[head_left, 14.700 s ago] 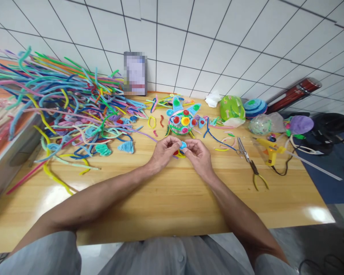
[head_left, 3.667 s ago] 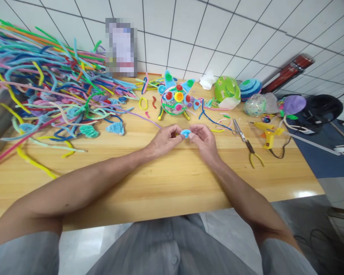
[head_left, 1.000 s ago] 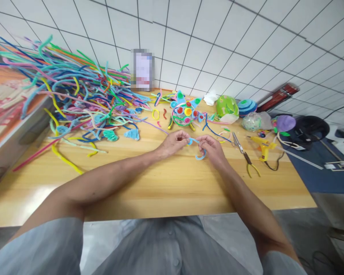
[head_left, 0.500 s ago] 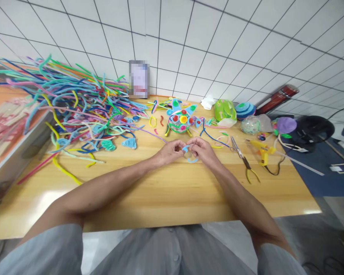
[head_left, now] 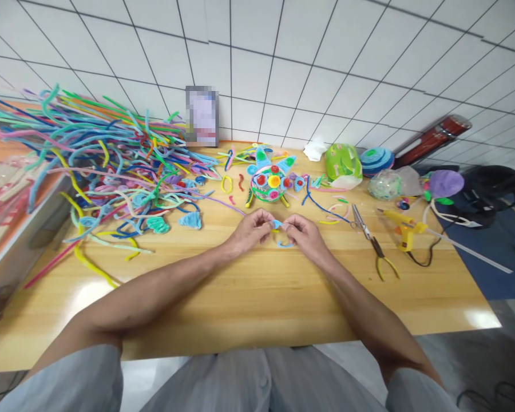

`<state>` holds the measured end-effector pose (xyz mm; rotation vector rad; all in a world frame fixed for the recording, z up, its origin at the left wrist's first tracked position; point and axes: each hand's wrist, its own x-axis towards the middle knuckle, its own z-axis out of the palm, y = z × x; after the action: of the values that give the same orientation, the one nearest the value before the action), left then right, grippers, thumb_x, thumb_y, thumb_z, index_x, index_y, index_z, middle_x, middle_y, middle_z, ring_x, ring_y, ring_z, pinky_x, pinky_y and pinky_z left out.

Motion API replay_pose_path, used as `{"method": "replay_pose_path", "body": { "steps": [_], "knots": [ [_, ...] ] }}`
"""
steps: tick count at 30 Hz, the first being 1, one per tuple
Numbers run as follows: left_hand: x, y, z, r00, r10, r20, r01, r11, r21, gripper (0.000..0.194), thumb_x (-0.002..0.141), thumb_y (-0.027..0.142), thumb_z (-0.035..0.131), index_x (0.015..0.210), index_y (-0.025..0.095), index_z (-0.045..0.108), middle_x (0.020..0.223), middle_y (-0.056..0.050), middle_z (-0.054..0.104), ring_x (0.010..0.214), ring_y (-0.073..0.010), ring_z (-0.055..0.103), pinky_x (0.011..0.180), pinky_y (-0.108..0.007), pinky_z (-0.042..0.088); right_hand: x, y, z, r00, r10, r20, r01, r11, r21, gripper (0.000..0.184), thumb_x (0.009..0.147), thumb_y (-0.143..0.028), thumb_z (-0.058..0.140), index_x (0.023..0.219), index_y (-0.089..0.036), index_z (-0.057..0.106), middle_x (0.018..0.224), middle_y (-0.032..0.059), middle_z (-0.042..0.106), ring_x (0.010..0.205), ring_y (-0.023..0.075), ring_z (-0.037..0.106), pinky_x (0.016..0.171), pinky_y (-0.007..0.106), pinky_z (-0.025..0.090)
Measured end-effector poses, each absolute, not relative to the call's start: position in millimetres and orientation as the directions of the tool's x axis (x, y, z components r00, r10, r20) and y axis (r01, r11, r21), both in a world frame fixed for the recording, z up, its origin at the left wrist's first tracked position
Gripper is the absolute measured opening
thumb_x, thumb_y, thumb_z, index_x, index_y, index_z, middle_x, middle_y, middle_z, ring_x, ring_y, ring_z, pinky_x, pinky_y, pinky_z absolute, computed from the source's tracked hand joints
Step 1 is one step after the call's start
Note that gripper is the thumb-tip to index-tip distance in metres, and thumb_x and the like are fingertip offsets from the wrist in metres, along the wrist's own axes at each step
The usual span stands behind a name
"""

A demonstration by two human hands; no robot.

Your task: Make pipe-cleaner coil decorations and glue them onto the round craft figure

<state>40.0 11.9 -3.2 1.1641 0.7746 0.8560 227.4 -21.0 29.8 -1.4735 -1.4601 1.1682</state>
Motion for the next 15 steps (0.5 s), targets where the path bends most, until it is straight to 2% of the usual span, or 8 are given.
{"method": "replay_pose_path", "body": {
  "steps": [2, 5, 9, 12, 15],
  "knots": [
    [39.7, 11.3, -1.5, 0.474, 0.878, -0.058, -0.149, 0.145, 0.978, 0.041, 0.080, 0.052, 0.076, 0.090, 0.017, 0.059, 0.068, 0.006, 0.055, 0.051, -0.0063, 0.048, 0.048, -0.021, 0.038, 227.1, -21.0, 27.3, -0.084, 0.988, -0.133, 0.284, -0.104, -0.953, 0.019, 0.085, -0.040, 0.063, 0.078, -0.022, 0.061, 0.058, -0.0054, 0.053, 0.053, 0.0121, 0.048, 0.054, 0.026, 0.038],
    [39.0, 11.0, 1.4, 0.505, 0.863, -0.025, -0.104, 0.090, 0.991, 0.038, 0.080, 0.049, 0.076, 0.089, 0.015, 0.061, 0.073, 0.004, 0.056, 0.058, -0.0063, 0.046, 0.055, -0.021, 0.037, 227.1, -20.2, 25.1, -0.089, 0.991, -0.099, 0.255, -0.073, -0.964, 0.018, 0.082, -0.039, 0.067, 0.087, -0.022, 0.066, 0.069, -0.0032, 0.063, 0.062, 0.0136, 0.055, 0.059, 0.026, 0.043],
    [38.7, 10.6, 3.5, 0.522, 0.853, -0.007, -0.048, 0.037, 0.998, 0.031, 0.077, 0.041, 0.076, 0.086, 0.014, 0.061, 0.070, 0.005, 0.052, 0.061, -0.0072, 0.041, 0.058, -0.022, 0.034, 226.8, -19.8, 26.4, -0.086, 0.995, -0.044, 0.340, -0.012, -0.941, 0.019, 0.082, -0.039, 0.070, 0.091, -0.022, 0.071, 0.082, 0.0006, 0.072, 0.076, 0.0175, 0.062, 0.072, 0.030, 0.048],
    [38.1, 9.9, 4.9, 0.503, 0.864, -0.032, -0.019, 0.048, 0.999, 0.028, 0.076, 0.037, 0.075, 0.084, 0.015, 0.060, 0.067, 0.006, 0.050, 0.060, -0.0071, 0.041, 0.056, -0.022, 0.033, 225.6, -21.5, 27.6, -0.039, 0.999, -0.004, 0.407, 0.013, -0.913, 0.019, 0.085, -0.040, 0.067, 0.085, -0.022, 0.071, 0.078, 0.0004, 0.069, 0.073, 0.0171, 0.058, 0.070, 0.030, 0.045],
    [37.3, 9.9, 6.4, 0.489, 0.868, -0.082, -0.023, 0.106, 0.994, 0.027, 0.078, 0.038, 0.073, 0.083, 0.016, 0.058, 0.064, 0.006, 0.052, 0.055, -0.0072, 0.044, 0.054, -0.021, 0.035, 222.8, -23.8, 26.7, 0.002, 1.000, 0.006, 0.380, 0.005, -0.925, 0.021, 0.087, -0.041, 0.064, 0.080, -0.022, 0.066, 0.070, -0.0020, 0.060, 0.066, 0.0146, 0.051, 0.064, 0.028, 0.040]
  ]
}}
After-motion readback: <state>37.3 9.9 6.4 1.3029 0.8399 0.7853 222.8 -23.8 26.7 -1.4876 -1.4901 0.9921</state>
